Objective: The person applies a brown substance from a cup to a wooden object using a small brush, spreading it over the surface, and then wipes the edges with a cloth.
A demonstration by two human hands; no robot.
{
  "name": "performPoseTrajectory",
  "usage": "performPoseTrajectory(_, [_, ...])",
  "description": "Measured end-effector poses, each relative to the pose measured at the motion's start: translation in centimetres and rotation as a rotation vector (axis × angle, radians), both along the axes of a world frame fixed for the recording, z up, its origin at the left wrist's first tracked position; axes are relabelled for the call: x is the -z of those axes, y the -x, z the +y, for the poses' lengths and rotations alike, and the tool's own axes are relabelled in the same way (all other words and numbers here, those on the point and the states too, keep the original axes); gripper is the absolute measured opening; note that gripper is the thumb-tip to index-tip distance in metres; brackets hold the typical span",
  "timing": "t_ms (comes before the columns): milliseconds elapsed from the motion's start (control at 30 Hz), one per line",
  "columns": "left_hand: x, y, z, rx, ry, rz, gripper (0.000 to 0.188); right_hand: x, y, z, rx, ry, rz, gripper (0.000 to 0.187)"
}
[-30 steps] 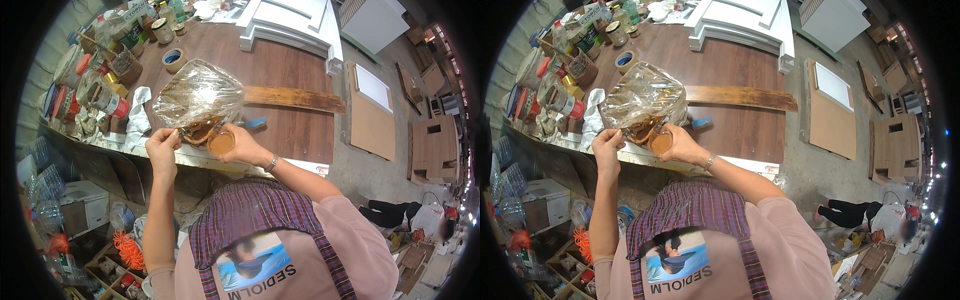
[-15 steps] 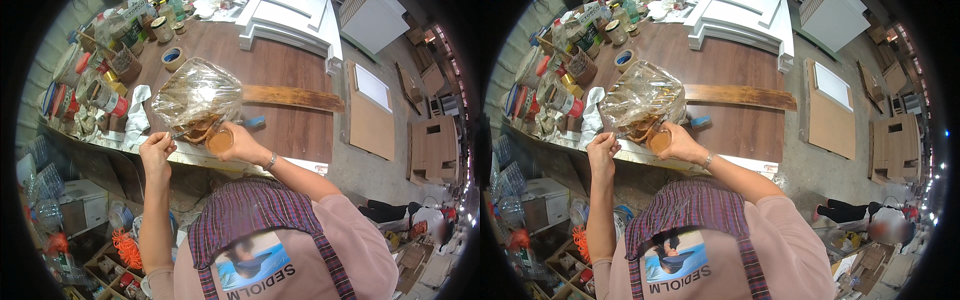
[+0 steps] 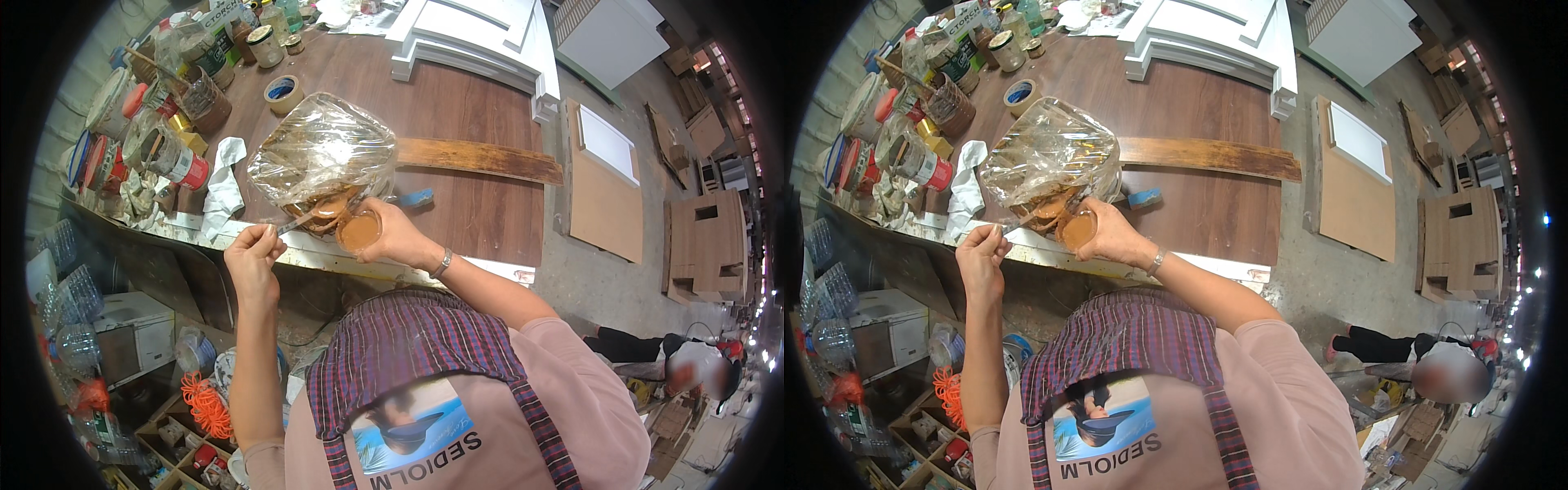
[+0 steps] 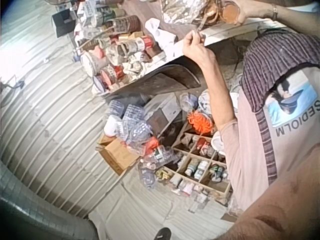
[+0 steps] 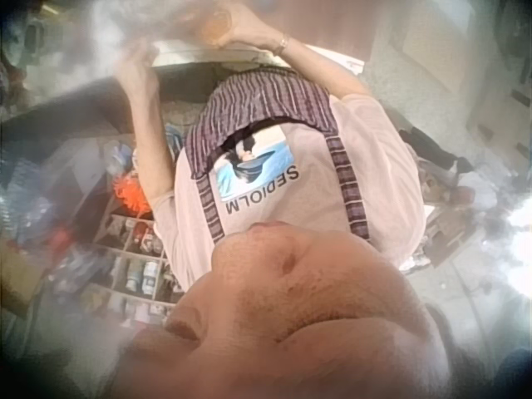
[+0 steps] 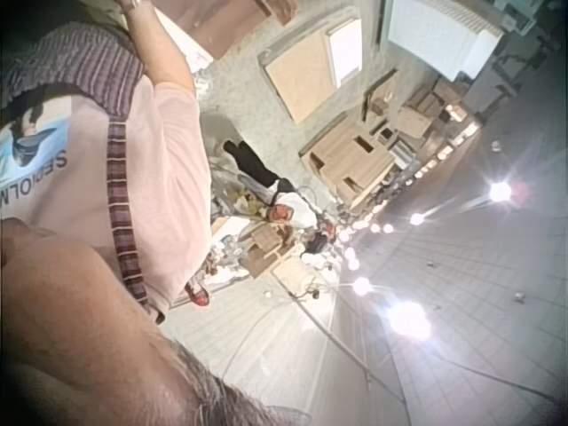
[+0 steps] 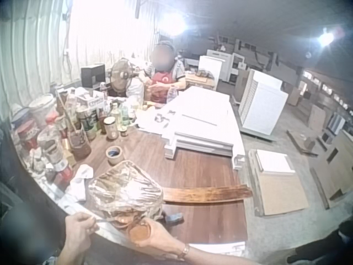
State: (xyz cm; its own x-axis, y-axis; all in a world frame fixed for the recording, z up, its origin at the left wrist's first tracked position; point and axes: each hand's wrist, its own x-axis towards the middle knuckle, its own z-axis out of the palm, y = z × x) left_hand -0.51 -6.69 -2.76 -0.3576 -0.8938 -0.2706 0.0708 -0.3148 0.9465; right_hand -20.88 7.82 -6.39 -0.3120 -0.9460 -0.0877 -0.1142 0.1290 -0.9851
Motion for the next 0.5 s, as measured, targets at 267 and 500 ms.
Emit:
performPoseTrajectory(267, [-1.1,-0.6,2.1,0.046,0.232,-0.048,0.005,0.2,0.0,0.1,-0.019,0.005,-0.032,0.061])
performPoseTrajectory(500, [-4.2,-0.1,6.1,0.150,1.229,-0.327,0.010,-0.1,-0.2,0.2,-0.022,-0.012,-0.104,0.060])
